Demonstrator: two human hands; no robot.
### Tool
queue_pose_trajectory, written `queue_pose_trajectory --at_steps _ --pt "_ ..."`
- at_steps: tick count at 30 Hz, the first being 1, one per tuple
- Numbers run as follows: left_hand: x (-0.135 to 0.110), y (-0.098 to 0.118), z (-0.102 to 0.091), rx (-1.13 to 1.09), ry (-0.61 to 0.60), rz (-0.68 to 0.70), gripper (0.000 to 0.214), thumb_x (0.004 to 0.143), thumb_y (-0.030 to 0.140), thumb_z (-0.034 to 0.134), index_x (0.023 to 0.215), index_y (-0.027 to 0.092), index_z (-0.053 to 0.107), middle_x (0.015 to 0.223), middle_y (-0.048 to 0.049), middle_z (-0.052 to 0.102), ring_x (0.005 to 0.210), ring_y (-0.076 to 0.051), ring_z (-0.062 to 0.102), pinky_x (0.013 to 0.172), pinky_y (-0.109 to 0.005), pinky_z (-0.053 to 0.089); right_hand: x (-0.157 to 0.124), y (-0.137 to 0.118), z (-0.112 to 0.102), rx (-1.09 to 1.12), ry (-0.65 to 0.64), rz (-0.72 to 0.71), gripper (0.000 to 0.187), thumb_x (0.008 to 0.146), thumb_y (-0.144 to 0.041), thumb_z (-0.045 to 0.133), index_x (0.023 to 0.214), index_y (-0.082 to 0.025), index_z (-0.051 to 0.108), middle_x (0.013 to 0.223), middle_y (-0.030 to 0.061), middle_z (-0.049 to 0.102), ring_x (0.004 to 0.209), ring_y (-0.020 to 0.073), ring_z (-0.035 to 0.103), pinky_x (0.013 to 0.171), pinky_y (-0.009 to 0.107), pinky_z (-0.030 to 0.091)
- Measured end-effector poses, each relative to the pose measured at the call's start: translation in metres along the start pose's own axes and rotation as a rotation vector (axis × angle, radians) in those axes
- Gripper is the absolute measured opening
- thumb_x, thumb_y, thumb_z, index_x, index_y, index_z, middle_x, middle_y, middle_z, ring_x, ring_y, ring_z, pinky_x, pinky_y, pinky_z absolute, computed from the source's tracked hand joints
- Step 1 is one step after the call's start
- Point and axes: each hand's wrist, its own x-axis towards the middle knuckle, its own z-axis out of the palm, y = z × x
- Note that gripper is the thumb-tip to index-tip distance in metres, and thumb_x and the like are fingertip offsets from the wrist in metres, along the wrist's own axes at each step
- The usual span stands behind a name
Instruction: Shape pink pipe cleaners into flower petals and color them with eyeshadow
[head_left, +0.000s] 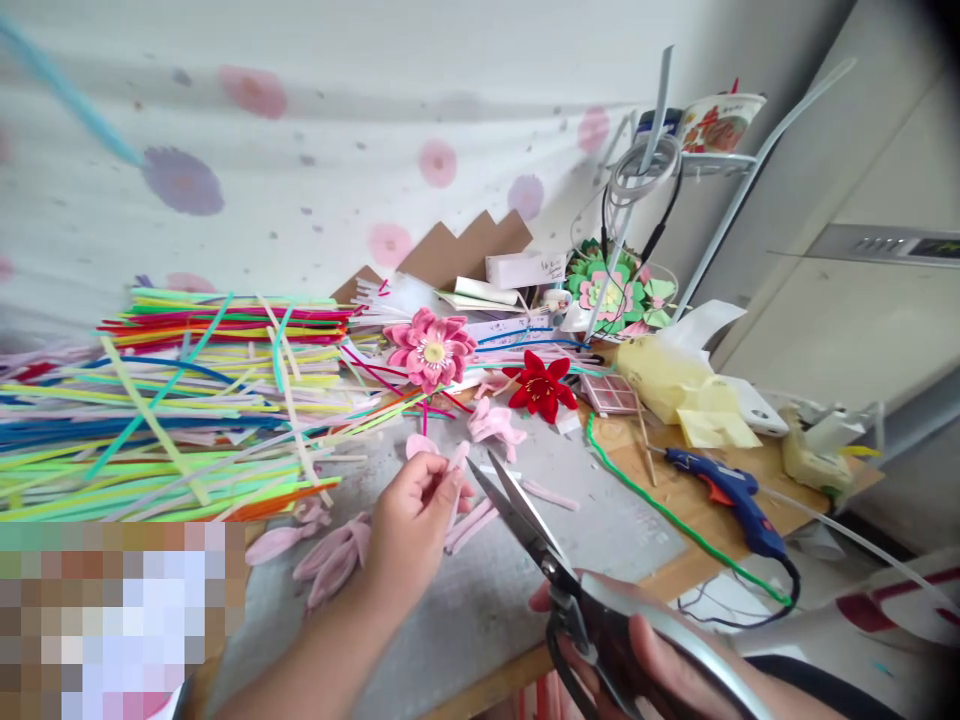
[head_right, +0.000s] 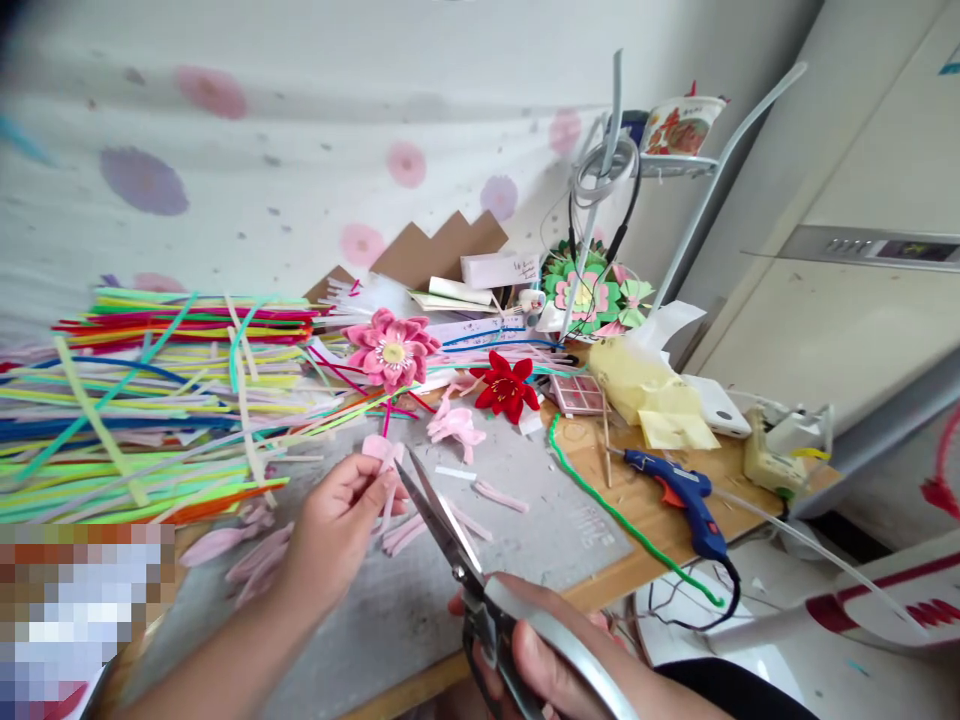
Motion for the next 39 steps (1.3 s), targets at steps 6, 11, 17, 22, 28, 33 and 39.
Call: queue_pose_trajectory --at_steps 6,11,17,22,28,33,39 --pt "-0.004 0.004 0.0 0.108 0.006 0.111 0.011 0.076 0.028 0.061 0.069 0.02 0.058 0.063 -0.0001 0.066 0.06 -0.015 0.062 0.058 -0.022 0.046 0.006 0.015 0.0 0.024 -0.002 0.015 0.068 0.08 -0.07 0.039 0.121 -0.017 0.05 0.075 0.0034 0.05 0.055 0.0085 0.042 0.052 0.02 0.038" --pt "-0.008 0.006 0.0 0.277 -0.015 0.201 0.01 0.076 0.026 0.06 0.067 0.021 0.061 0.06 0.0003 0.065 0.056 -0.014 0.06 0.057 -0.021 0.043 0.004 0.029 0.002 0.228 0.047 -0.01 0.068 0.081 -0.07 0.036 0.121 -0.016 0.05 0.071 0.0012 0.049 0.042 0.0033 0.035 0.04 0.017 0.028" --pt "-0.008 0.008 0.0 0.258 -0.012 0.181 0.011 0.072 0.025 0.063 0.061 0.022 0.063 0.056 0.0009 0.064 0.053 -0.015 0.057 0.057 -0.022 0.041 0.004 0.023 0.008 0.25 0.13 -0.001 0.066 0.079 -0.071 0.038 0.105 -0.013 0.057 0.061 -0.0021 0.045 0.034 0.0017 0.032 0.033 0.015 0.022" --pt "-0.007 0.006 0.0 0.322 -0.055 0.213 0.014 0.074 0.024 0.06 0.06 0.023 0.062 0.057 0.0012 0.065 0.054 -0.015 0.059 0.055 -0.021 0.041 0.006 0.017 0.011 0.231 0.112 0.015 0.068 0.077 -0.074 0.037 0.099 -0.013 0.058 0.057 -0.0031 0.044 0.033 0.0021 0.031 0.033 0.015 0.023" --pt "-0.008 0.005 -0.001 0.347 -0.061 0.223 0.015 0.074 0.024 0.061 0.059 0.023 0.062 0.056 0.0014 0.065 0.052 -0.014 0.057 0.053 -0.02 0.04 0.001 0.029 0.014 0.071 0.275 -0.084 0.049 0.081 -0.06 0.05 0.089 -0.012 0.059 0.056 -0.0004 0.048 0.049 0.0069 0.045 0.044 0.016 0.032" --pt "-0.007 0.003 0.001 0.311 -0.101 0.159 0.015 0.073 0.024 0.062 0.059 0.021 0.061 0.057 0.0001 0.065 0.054 -0.014 0.059 0.054 -0.021 0.042 0.001 0.013 -0.002 -0.092 0.243 -0.078 0.054 0.085 -0.062 0.037 0.099 -0.014 0.055 0.048 -0.0057 0.043 0.033 0.0049 0.033 0.035 0.017 0.027" --pt "-0.001 0.002 0.004 -0.093 -0.135 -0.044 0.017 0.08 0.034 0.059 0.071 0.02 0.056 0.058 0.0036 0.054 0.052 -0.01 0.05 0.053 -0.021 0.043 -0.008 -0.03 -0.07 -1.105 0.585 0.053 0.04 0.073 -0.044 0.061 0.104 -0.019 0.059 0.082 0.0051 0.066 0.068 0.018 0.059 0.06 0.026 0.043"
